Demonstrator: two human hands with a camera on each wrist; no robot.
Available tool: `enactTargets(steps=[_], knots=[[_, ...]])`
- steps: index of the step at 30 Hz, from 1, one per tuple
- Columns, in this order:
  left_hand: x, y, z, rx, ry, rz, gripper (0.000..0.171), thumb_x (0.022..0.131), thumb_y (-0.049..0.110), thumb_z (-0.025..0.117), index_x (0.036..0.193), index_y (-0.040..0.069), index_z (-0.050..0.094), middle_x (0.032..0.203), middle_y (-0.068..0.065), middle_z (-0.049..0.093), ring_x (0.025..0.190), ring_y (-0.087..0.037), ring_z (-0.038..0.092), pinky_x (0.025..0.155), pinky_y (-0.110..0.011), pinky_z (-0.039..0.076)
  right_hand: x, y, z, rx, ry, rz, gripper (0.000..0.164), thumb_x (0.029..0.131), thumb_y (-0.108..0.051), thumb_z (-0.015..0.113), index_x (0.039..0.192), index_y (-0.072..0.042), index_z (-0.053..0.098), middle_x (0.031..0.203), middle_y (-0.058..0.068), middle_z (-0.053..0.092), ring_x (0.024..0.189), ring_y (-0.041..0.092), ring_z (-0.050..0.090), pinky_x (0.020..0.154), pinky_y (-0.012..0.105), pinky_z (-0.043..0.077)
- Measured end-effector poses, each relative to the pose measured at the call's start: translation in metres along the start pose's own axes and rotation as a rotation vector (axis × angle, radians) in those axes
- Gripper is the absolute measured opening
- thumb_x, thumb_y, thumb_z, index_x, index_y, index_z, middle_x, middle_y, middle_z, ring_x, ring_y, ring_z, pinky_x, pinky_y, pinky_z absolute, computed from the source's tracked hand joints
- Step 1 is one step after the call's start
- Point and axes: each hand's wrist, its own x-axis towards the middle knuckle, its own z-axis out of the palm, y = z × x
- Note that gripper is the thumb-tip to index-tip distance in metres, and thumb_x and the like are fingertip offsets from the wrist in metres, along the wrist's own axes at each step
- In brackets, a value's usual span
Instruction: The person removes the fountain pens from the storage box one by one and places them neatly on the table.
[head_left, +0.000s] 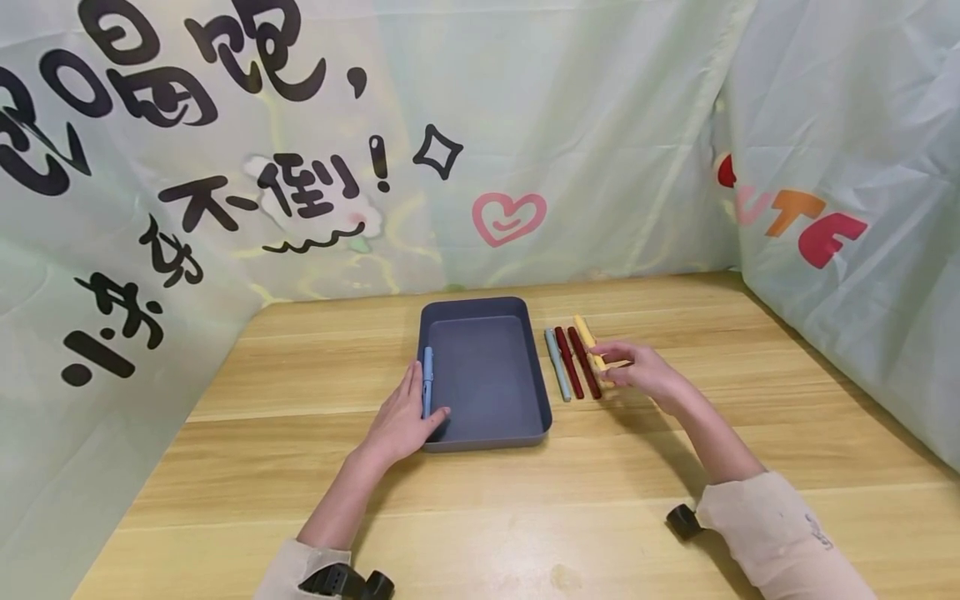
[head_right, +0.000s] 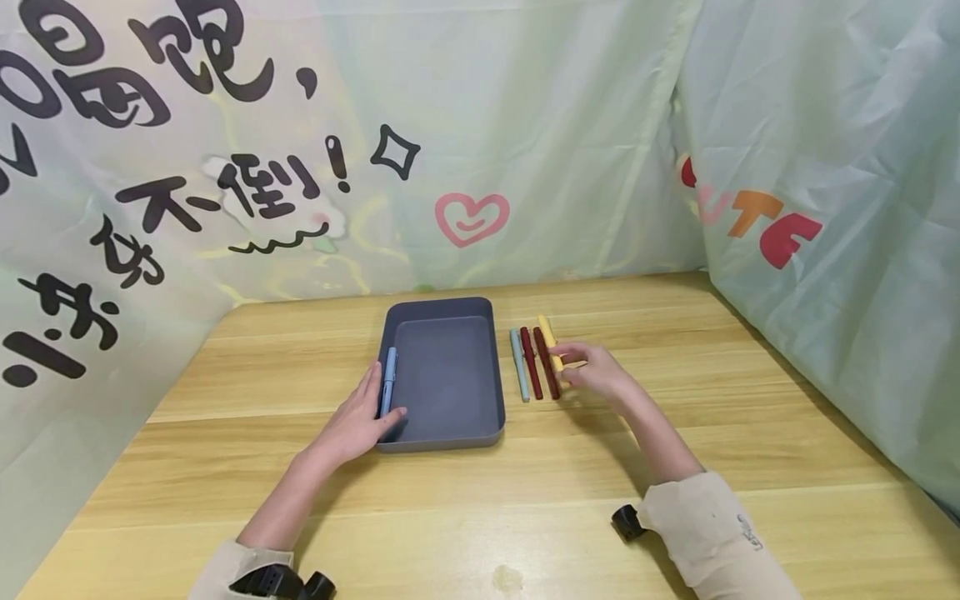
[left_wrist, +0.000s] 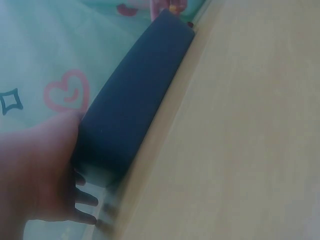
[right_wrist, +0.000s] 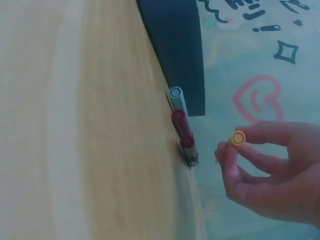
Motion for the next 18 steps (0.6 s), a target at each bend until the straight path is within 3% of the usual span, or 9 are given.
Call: enactTargets(steps=[9,14,18], knots=[[0.0,-0.001,0.001,0.003,-0.003,0.002,0.087,0.091,0.043,0.051,0.145,-0.003,0.0,0.151,-0.019,0.002,0.135,-0.034,0.011,0.105,-0.048,0.018,0.003,0.011,0.0,0.001,0.031,0.028,0.047,0.086,0.003,0.053,0.131,0.01,0.04,0.125,0.035,0.04,0.088,0.03,0.056,0.077,0.04,0.047],[0.0,0.0,0.0,0.007,-0.003,0.005,0.087,0.091,0.043,0.052,0.144,-0.004,0.001,0.151,-0.019,0.002,0.135,-0.034,0.011,0.105,-0.048,0.018,0.004,0.018,0.0,-0.008,0.046,0.034,0.046,0.086,0.004,0.053,0.13,0.011,0.041,0.123,0.035,0.042,0.072,0.018,0.053,0.067,0.032,0.047],[0.0,0.001,-0.001,0.009,-0.003,0.003,0.087,0.091,0.043,0.051,0.145,-0.003,0.001,0.151,-0.019,0.003,0.135,-0.034,0.011,0.105,-0.048,0.018,0.005,0.02,0.002,0.0,0.054,0.035,0.046,0.086,0.005,0.053,0.13,0.012,0.04,0.121,0.036,0.042,0.069,0.015,0.052,0.064,0.029,0.047]])
